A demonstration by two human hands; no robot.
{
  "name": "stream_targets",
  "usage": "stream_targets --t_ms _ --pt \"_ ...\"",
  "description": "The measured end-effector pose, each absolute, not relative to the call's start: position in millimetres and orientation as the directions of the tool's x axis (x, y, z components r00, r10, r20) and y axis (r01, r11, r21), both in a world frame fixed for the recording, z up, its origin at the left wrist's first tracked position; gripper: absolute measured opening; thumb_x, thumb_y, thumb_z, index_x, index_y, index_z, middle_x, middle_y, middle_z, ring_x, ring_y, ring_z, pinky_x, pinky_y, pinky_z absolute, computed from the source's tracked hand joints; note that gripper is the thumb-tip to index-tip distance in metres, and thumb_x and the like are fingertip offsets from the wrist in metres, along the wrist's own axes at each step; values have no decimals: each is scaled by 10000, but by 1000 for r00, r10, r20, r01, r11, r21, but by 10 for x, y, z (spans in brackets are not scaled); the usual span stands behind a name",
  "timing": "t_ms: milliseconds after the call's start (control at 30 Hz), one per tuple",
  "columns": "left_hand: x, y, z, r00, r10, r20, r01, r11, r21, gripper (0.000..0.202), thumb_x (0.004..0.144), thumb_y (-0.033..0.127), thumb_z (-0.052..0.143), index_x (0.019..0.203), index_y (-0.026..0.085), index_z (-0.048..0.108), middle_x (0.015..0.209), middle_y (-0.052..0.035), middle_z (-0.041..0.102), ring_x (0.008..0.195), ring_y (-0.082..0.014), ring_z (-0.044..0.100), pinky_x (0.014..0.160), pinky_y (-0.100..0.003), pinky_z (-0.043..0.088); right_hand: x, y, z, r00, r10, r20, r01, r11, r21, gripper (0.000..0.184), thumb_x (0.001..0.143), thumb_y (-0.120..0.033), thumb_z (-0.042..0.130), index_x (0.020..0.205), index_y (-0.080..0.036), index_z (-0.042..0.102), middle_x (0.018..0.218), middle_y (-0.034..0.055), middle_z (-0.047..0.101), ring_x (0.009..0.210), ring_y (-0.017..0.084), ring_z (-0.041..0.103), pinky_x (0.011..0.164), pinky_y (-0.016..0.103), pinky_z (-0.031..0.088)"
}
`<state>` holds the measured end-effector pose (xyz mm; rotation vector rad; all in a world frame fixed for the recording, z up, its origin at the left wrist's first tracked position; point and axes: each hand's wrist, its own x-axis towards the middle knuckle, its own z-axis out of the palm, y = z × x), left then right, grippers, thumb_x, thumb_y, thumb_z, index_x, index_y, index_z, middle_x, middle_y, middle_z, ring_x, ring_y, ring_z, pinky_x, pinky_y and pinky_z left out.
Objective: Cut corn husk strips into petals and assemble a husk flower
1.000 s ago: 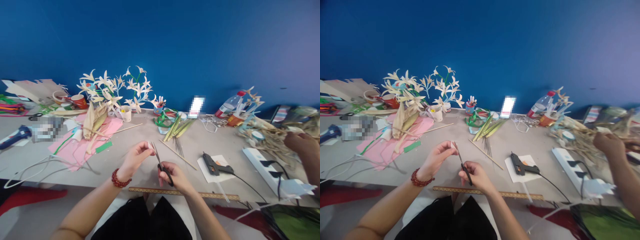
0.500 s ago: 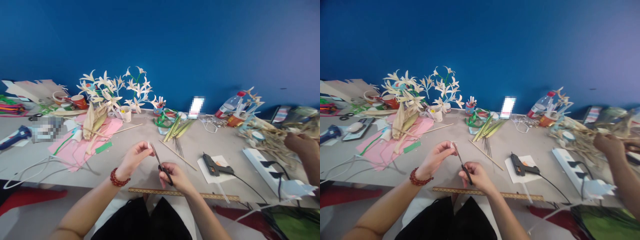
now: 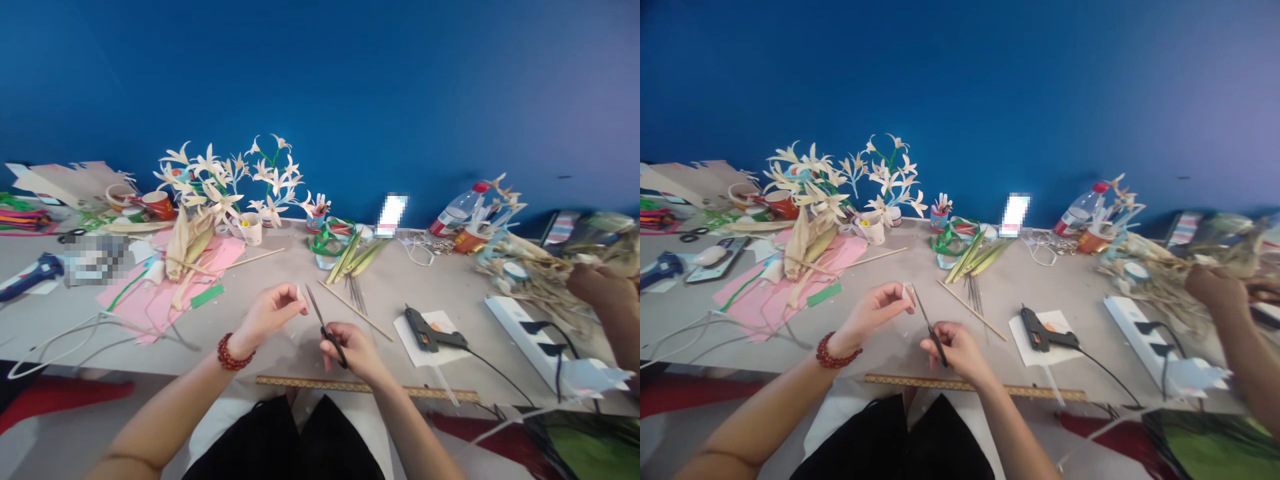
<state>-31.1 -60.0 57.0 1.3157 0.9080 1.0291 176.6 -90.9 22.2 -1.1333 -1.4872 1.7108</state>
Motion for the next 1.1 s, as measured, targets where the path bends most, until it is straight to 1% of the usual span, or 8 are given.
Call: stream_targets --t_ms 67,200,400,567,667,767,900,1100 --pt "-318 -602 570 325 944 60 0 -64 998 179 833 324 642 782 159 596 787 -38 670 763 -158 624 765 -280 470 1780 -899 233 -484 846 -223 108 -195 -975 462 697 -610 715 643 -199 511 501 -6 637 448 123 490 465 224 312" --pt "-340 -597 583 355 932 72 155 -135 979 175 829 333 635 783 165 619 775 -39 684 751 -170 640 725 -270 472 1811 -881 258 -523 822 -225 110 -196 -974 459 695 -618 708 661 -197 527 525 -4 642 468 127 487 480 228 299" --pt "-365 -590 686 406 907 107 337 -258 905 130 828 276 604 747 177 625 771 -30 696 753 -171 634 691 -255 449 1827 -860 280 -532 817 -220 115 -187 -976 443 702 -589 716 657 -191 529 512 -7 634 451 113 447 464 219 268" --pt "-333 -598 714 395 900 186 390 -348 853 97 800 239 607 718 186 612 737 -3 664 710 -153 596 659 -238 433 1815 -853 262 -520 820 -240 122 -207 -971 432 698 -571 731 665 -194 523 507 -21 620 436 113 472 461 221 271" --pt "-324 -604 704 391 904 175 428 -347 835 75 798 229 603 733 191 610 748 2 663 716 -150 596 654 -232 431 1819 -858 248 -523 817 -244 123 -211 -970 423 718 -564 722 669 -194 522 502 -26 615 426 108 460 456 221 256" --pt "-325 -608 709 415 897 152 434 -342 833 70 798 231 600 740 192 609 763 -1 662 743 -153 608 683 -236 443 1830 -862 247 -555 802 -221 111 -193 -975 437 738 -583 696 659 -189 524 494 -20 618 423 99 423 456 222 231" --pt "-326 -612 731 428 895 128 444 -331 832 78 811 239 580 750 191 596 783 5 658 759 -145 609 690 -232 446 1829 -857 239 -576 791 -206 92 -188 -978 445 746 -589 689 660 -182 529 490 -12 623 431 98 407 460 222 233" --pt "-332 -599 717 423 896 134 456 -338 823 77 808 240 584 753 189 601 786 6 659 763 -141 611 698 -233 449 1807 -845 251 -569 794 -215 126 -174 -977 470 749 -615 668 628 -189 510 452 -20 596 411 89 346 440 221 211"
